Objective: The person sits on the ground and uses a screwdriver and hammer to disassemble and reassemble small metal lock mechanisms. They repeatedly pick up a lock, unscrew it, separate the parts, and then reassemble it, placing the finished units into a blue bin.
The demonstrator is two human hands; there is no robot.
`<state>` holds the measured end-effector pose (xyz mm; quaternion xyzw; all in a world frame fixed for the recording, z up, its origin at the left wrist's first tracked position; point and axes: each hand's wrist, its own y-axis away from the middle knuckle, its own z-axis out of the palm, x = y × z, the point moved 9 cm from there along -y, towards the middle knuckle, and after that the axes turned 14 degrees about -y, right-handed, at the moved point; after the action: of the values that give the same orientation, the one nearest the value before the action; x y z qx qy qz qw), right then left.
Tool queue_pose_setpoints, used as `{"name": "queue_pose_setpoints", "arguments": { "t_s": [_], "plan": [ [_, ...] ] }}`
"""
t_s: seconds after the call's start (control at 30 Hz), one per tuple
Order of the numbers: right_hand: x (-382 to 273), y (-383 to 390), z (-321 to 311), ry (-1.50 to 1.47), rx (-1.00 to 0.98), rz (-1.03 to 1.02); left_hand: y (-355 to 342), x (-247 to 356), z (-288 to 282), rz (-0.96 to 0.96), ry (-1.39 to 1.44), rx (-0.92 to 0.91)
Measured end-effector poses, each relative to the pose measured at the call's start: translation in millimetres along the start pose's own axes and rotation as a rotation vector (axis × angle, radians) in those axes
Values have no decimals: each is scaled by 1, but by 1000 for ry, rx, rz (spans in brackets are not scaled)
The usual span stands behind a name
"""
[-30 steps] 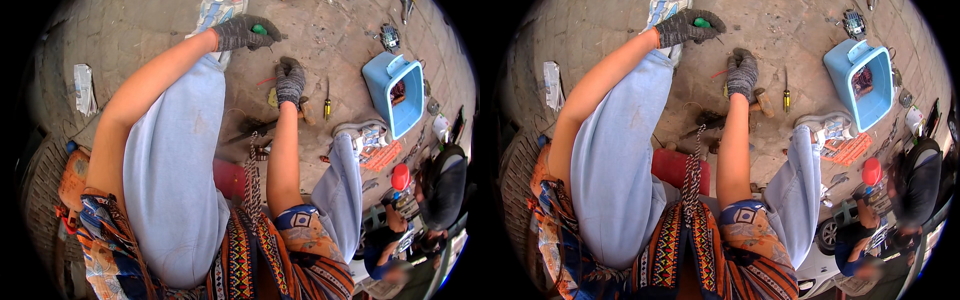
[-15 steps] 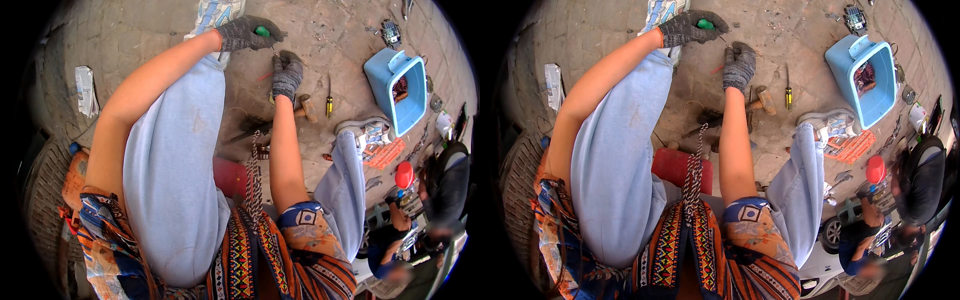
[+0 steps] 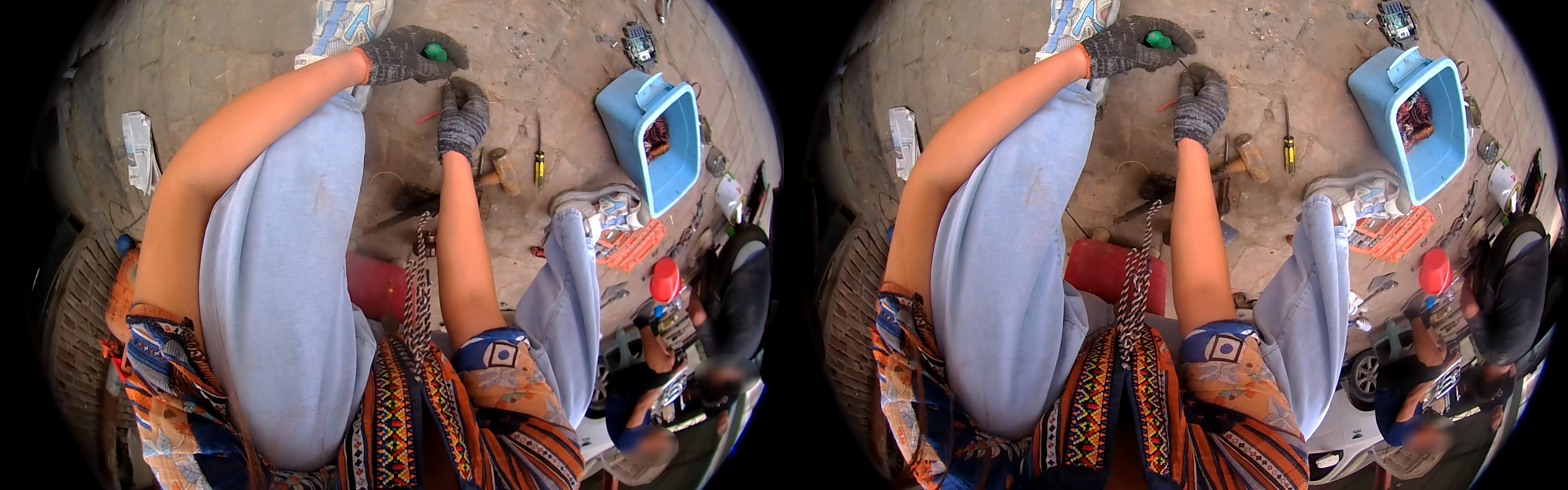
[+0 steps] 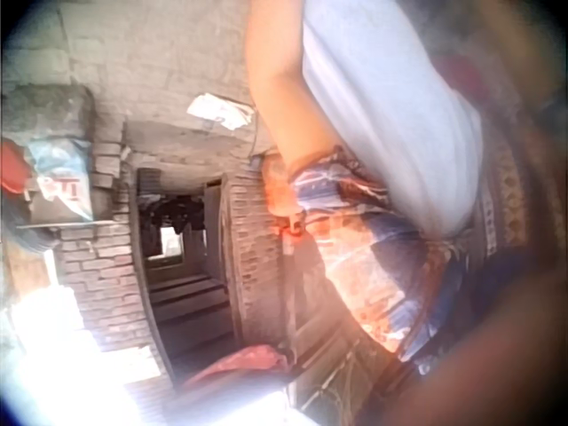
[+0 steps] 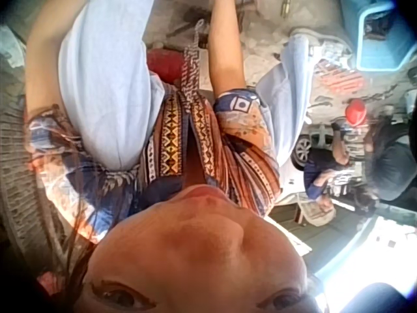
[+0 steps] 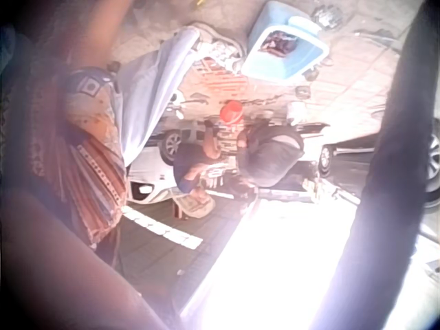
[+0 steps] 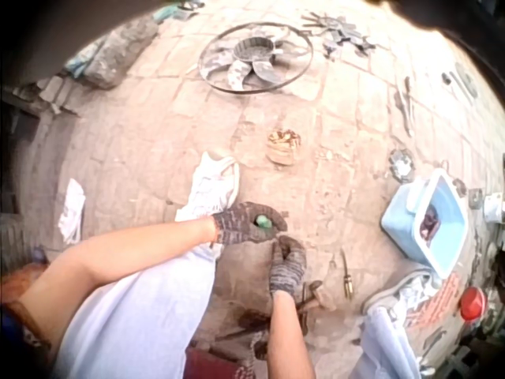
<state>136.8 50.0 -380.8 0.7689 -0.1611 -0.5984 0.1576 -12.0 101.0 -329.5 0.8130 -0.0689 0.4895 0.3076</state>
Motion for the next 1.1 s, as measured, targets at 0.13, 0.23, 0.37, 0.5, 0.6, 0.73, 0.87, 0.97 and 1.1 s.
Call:
{"name": "queue_pose_setpoints", "arguments": {
  "t_s": [0.13,0.23,0.37,0.5,0.6,0.73,0.87,0.97,1.1],
  "plan": [
    [4,-3,-1,34,12,-42,2,-1,-1,-17,61,-18],
    [8,-4,1,46,9,-8,1,-3,-1,46,48,12],
    [5,-2,2,51,9,-15,1,-4,1,118,-42,39],
    [7,-3,0,81,31,-23,0,3,0,111,-99,41],
    [4,-2,1,120,33,-6,1,3,-2,108,-111,49],
    [1,-1,0,130,42,-19,1,3,-3,103,-81,40],
    [1,0,1,113,39,-14,1,3,-1,89,-46,25],
    [0,0,1,111,46,-18,1,2,0,73,-64,18],
    [-1,1,3,93,42,-32,1,1,0,72,-59,23]
  ]
}}
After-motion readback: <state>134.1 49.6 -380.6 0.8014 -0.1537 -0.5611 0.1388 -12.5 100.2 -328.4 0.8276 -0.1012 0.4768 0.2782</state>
